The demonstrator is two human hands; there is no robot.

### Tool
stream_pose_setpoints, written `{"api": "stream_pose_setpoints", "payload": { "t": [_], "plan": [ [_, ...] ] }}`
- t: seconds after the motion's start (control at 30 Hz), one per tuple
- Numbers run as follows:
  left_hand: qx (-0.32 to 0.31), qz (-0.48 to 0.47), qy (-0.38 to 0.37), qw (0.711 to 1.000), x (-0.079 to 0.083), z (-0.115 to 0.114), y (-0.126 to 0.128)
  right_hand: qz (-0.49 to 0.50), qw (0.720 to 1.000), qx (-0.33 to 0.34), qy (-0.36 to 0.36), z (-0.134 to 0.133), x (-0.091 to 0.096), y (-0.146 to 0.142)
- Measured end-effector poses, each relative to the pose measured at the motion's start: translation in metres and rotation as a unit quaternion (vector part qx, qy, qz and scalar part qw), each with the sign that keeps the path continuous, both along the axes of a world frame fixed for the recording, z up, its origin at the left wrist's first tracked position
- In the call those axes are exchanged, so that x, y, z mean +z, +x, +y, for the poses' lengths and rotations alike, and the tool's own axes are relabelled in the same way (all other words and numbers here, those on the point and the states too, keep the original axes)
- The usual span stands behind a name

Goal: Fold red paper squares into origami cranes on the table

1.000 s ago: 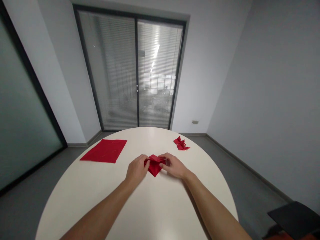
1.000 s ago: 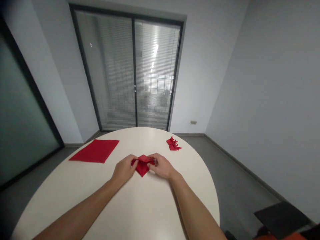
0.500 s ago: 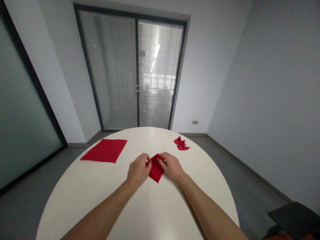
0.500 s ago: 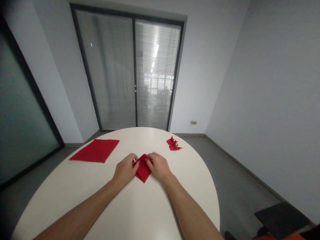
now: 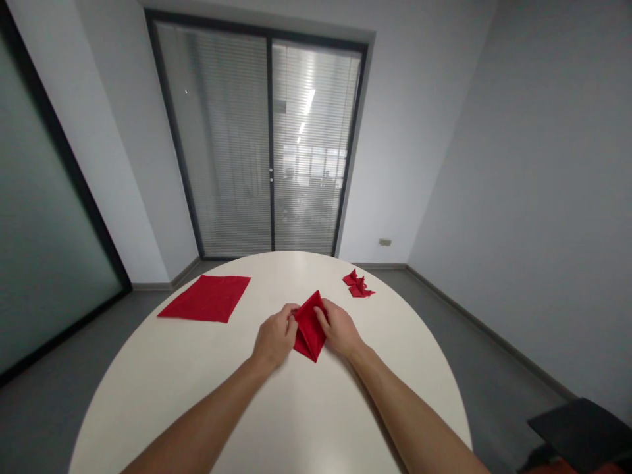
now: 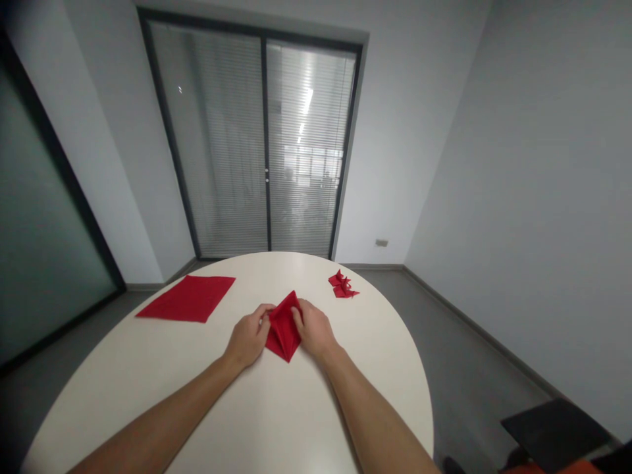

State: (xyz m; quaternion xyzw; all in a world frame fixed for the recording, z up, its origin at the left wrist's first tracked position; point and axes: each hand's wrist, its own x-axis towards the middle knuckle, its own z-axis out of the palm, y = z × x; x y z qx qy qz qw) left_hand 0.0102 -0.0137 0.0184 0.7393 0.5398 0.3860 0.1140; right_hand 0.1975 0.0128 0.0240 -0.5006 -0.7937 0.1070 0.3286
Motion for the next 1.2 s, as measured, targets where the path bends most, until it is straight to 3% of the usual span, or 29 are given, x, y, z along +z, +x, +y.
{"api": "stream_pose_setpoints", "payload": {
  "t": [0.27, 0.67, 0.83, 1.03, 1.2],
  "plan": [
    [0.086, -0.008, -0.017, 0.996, -0.007, 0.010, -0.002, 0.023, 1.000, 0.013, 0.007, -0.002, 0.001, -0.001],
    [0.121, -0.003, -0.019, 0.992, -0.003, 0.010, -0.003, -0.018, 0.999, 0.033, 0.023, -0.007, 0.009, -0.005],
    [0.108, -0.036, -0.014, 0.993, -0.006, 0.014, -0.004, 0.004, 0.999, 0.035, 0.021, -0.007, 0.009, -0.007],
    [0.062, -0.139, -0.031, 0.988, -0.010, 0.018, -0.004, 0.034, 0.998, 0.047, 0.010, -0.008, 0.008, -0.008],
    [0.028, -0.185, -0.002, 0.982, -0.010, 0.020, -0.005, 0.064, 0.996, 0.055, -0.004, -0.007, 0.008, -0.007]
  ]
}}
